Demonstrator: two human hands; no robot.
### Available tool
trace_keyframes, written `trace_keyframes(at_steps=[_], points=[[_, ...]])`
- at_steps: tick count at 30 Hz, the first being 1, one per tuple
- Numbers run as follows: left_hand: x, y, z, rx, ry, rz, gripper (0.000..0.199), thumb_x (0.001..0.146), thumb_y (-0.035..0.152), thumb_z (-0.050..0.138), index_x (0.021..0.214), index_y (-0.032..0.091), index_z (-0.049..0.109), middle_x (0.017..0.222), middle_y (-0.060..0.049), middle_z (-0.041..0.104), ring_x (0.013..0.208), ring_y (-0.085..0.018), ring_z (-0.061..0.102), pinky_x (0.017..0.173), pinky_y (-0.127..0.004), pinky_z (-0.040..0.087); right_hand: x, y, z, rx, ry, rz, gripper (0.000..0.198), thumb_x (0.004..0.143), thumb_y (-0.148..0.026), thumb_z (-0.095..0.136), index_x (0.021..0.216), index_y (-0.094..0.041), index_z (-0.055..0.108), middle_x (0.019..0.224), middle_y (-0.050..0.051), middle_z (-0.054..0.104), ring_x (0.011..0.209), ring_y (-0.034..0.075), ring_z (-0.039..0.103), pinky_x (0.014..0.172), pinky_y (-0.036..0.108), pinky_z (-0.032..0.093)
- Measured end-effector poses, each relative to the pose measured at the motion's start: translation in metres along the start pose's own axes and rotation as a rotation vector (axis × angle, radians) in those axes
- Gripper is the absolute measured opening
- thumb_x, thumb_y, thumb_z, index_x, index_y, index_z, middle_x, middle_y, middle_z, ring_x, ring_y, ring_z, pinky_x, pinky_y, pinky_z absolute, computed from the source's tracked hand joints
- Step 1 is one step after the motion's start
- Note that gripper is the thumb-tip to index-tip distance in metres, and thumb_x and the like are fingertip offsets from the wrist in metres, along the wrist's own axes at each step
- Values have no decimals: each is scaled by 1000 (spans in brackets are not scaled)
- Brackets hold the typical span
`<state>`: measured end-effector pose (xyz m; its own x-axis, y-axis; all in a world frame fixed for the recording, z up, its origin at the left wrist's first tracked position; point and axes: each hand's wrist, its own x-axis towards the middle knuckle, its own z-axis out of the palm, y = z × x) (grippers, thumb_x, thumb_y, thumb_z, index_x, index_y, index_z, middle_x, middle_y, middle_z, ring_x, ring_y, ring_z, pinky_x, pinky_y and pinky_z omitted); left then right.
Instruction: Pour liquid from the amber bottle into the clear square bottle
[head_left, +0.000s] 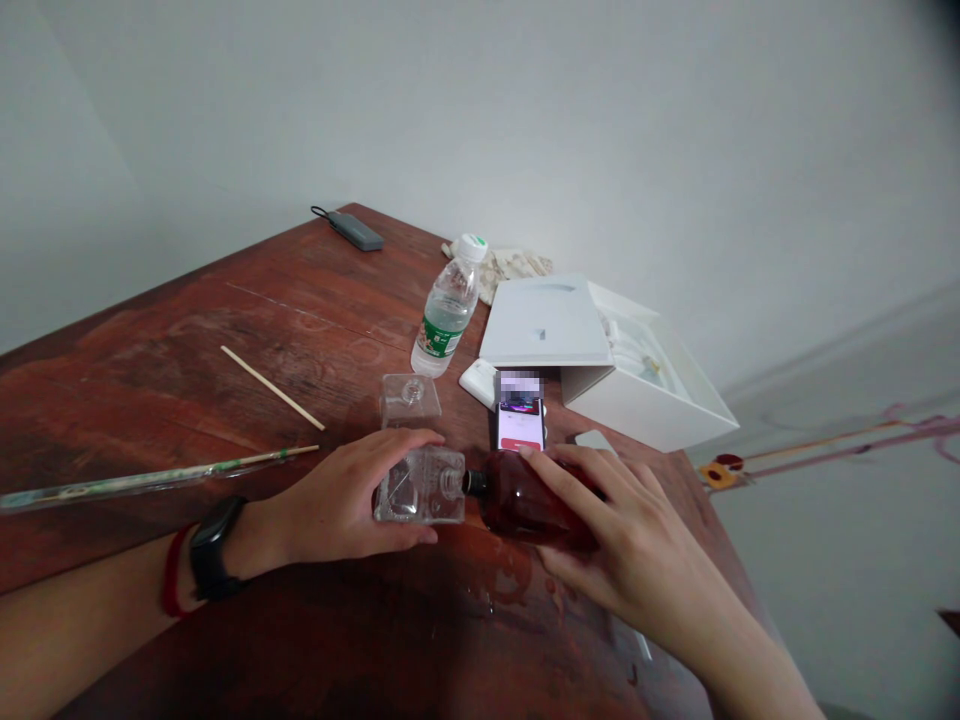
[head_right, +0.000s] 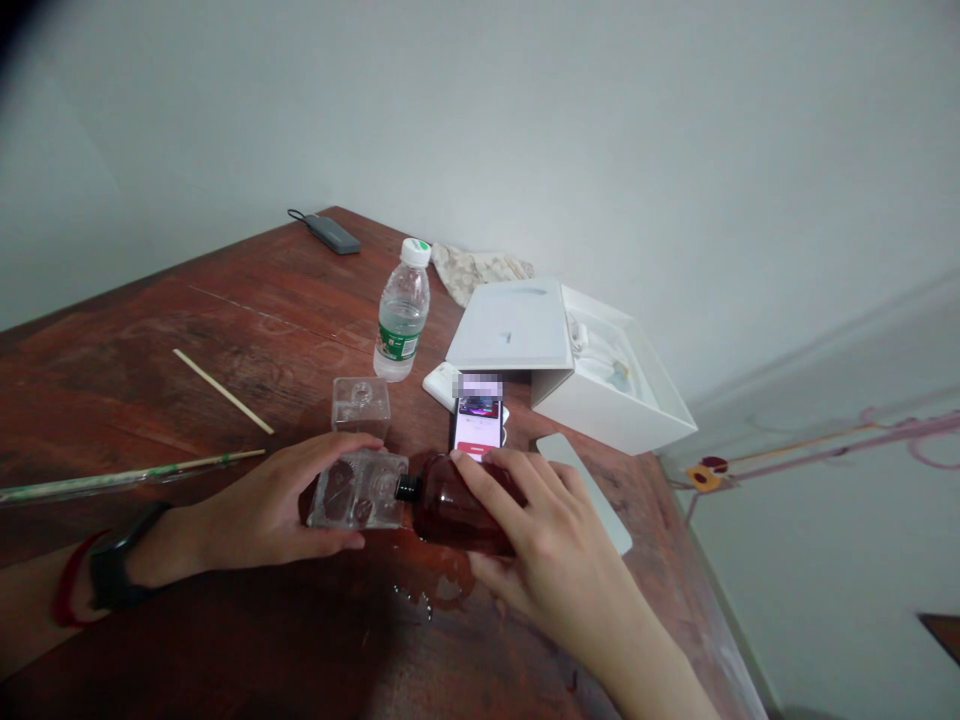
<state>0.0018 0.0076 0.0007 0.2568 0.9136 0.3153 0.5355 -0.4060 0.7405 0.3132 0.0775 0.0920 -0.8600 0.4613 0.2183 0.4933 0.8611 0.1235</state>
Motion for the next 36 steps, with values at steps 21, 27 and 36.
trace_keyframes(at_steps=[21, 27, 36], points=[[1, 0, 0, -25, -5, 15, 81, 87, 51, 89, 153, 25, 50, 151, -12, 67, 136, -34, 67, 120, -51, 51, -4, 0, 5, 0, 41, -9, 63, 96, -27, 68, 157, -19, 53, 131, 16, 72, 113, 34, 68, 92, 46, 51], [1, -2, 1, -28, -12, 14, 82, 87, 50, 89, 154, 26, 48, 152, -12, 66, 137, -34, 66, 120, -52, 51, -3, 1, 6, 4, 62, -15, 62, 96, -25, 68, 156, -17, 54, 130, 17, 72, 112, 34, 69, 92, 46, 52], [1, 0, 0, -34, -5, 11, 81, 88, 51, 88, 154, 25, 50, 151, -12, 67, 136, -34, 67, 120, -51, 51, -1, 3, 3, -42, 32, -38, 63, 97, -29, 69, 157, -17, 51, 132, 18, 71, 112, 35, 69, 91, 47, 53]])
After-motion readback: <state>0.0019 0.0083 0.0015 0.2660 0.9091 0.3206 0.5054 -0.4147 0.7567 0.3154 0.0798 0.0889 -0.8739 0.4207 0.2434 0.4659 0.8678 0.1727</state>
